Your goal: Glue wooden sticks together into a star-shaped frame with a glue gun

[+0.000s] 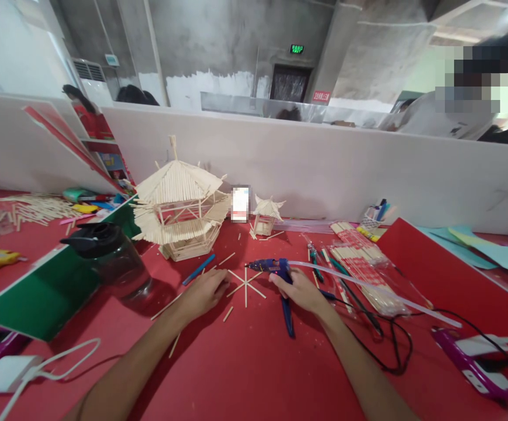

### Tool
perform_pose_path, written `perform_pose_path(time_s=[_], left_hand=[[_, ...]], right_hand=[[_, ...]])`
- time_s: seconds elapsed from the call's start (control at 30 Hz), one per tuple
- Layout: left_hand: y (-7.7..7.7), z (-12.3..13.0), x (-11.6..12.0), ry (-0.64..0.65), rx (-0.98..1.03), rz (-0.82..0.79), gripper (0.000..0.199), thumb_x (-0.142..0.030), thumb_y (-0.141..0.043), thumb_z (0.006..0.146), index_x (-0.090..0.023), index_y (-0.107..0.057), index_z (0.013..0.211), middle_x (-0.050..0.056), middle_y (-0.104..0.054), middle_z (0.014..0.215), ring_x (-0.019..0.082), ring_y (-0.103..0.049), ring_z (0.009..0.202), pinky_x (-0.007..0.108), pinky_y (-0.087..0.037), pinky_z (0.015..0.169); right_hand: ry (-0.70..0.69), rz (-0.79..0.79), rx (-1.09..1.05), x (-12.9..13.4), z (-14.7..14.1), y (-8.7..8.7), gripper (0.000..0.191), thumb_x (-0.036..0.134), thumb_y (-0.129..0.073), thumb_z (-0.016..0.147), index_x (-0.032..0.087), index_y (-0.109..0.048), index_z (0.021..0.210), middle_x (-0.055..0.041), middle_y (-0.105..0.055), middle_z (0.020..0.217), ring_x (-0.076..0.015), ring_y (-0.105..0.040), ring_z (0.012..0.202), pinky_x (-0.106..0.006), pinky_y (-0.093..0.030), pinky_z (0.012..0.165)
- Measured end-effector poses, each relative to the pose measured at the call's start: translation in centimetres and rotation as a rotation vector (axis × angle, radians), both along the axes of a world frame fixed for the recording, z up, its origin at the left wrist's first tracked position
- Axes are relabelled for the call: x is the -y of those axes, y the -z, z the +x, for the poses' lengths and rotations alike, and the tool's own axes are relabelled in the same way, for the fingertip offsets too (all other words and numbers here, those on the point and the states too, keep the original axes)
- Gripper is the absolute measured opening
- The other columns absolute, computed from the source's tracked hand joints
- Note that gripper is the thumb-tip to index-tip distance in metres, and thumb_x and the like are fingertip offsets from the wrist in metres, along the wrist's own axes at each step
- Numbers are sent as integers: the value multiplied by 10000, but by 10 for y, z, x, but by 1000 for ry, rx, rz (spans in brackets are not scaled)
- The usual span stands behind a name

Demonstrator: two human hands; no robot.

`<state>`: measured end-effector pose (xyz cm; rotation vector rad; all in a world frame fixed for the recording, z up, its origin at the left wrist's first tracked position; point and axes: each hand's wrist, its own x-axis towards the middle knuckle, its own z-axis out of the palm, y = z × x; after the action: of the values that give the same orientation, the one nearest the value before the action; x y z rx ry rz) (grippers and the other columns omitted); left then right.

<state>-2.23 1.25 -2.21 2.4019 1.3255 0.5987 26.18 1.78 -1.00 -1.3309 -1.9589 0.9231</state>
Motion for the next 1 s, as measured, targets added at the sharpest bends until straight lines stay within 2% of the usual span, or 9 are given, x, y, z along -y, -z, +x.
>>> perform_pose_path(time_s=[0.2, 0.37, 0.57, 0.87, 1.0], left_hand=[[2, -1, 0, 2, 12, 6, 154, -205, -457, 968, -221, -558, 853, 21, -633, 859, 186, -575, 804, 294, -417, 728], [2, 0, -1, 8, 6, 1, 155, -174, -458, 952, -220, -563, 847, 21, -635, 864, 185, -575, 806, 294, -421, 737], [3, 0, 0, -4, 9, 1, 144, -173, -469, 950, -222, -578, 869, 26, -648, 889, 185, -587, 823, 297, -433, 760], [3, 1, 0, -3, -28, 1, 151, -149, -468, 939, -221, -578, 866, 26, -649, 878, 199, -593, 827, 303, -417, 739], [0, 1, 0, -2, -36, -1, 160, -152, -462, 936, -220, -585, 861, 27, -648, 876, 201, -592, 825, 303, -416, 738]], right_hand=[[29, 40, 79, 3, -3, -4, 512, 585, -446, 940, 199, -658, 679, -37, -663, 624, -214, -643, 643, -302, -472, 684], [95, 103, 229, 5, -7, -5, 504, 578, -425, 939, 204, -693, 733, -84, -731, 749, -256, -685, 774, -317, -464, 746], [96, 129, 390, 6, -11, -5, 468, 508, -405, 968, 203, -731, 828, -111, -765, 889, -280, -691, 933, -323, -450, 839], [113, 119, 448, 6, -14, -3, 479, 496, -425, 982, 201, -708, 732, -108, -755, 774, -256, -705, 817, -287, -433, 735], [119, 125, 472, 6, -14, -3, 478, 504, -426, 982, 198, -706, 744, -115, -759, 798, -267, -705, 846, -293, -425, 740]])
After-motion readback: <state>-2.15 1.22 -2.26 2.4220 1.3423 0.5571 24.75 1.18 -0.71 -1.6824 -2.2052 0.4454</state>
